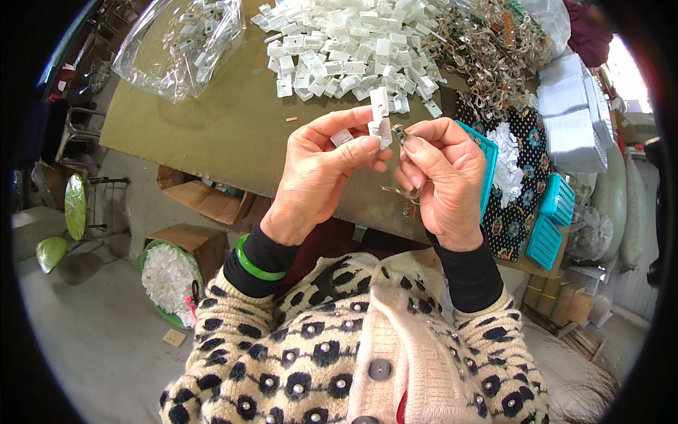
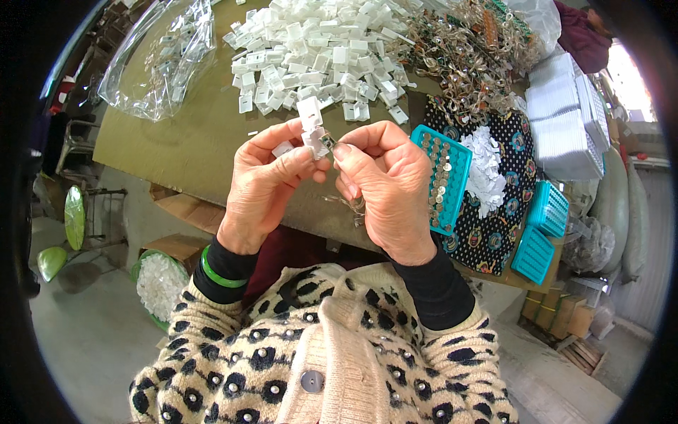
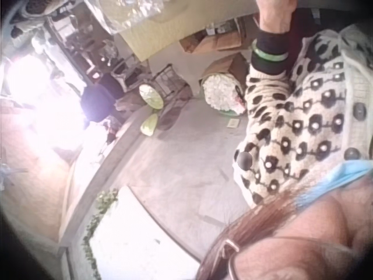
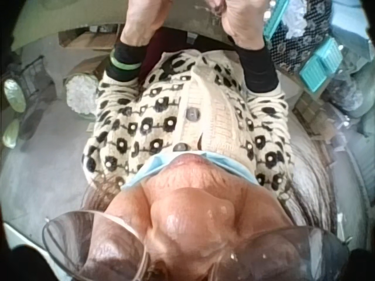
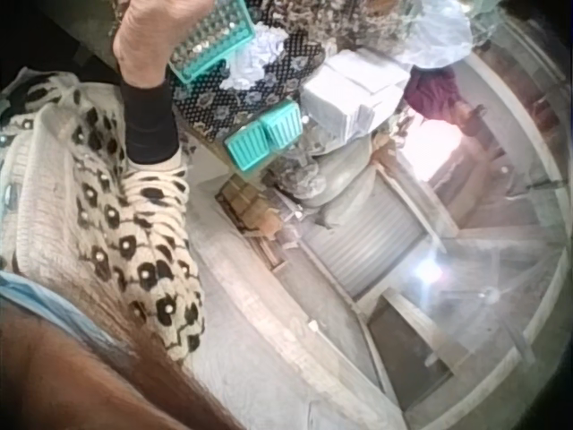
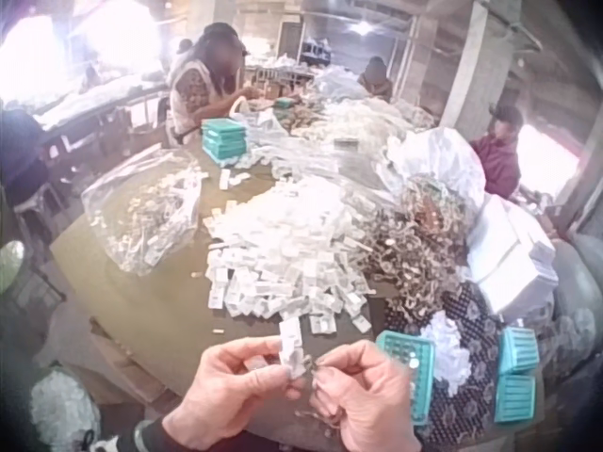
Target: The person repeatedly picks small white plastic housings and metal pins from a table, inserts the pins into the housings, and places the assembled units back on the table. The person also handles a teal tray containing small metal parts.
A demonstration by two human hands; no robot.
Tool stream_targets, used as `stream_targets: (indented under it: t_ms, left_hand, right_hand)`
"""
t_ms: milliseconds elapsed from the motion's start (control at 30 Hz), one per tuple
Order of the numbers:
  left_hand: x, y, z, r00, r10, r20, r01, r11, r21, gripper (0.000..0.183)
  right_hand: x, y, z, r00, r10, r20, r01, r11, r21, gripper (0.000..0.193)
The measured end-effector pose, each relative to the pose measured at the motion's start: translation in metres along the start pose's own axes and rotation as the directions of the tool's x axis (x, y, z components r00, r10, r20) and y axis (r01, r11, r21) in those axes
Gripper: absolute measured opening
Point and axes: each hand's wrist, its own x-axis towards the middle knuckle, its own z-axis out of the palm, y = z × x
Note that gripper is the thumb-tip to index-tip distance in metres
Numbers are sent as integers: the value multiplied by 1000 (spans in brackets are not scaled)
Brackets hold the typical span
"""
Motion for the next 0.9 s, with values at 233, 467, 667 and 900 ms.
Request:
stream_targets:
  t_ms: [233,467,667,900]
  left_hand:
    - [4,-12,6,994,104,39,-106,993,48,30]
    - [7,-22,11,983,180,47,-182,982,57,28]
    - [8,-25,20,976,217,21,-218,972,93,24]
    - [7,-20,27,992,79,-97,-73,996,59,17]
  right_hand:
    - [-3,-3,-3,998,13,-56,-17,997,-70,9]
    - [-7,-7,-9,994,84,-65,-82,996,25,12]
    - [-10,-2,-11,962,-271,25,244,817,-523,4]
    - [-6,12,-21,885,-453,107,417,670,-614,6]
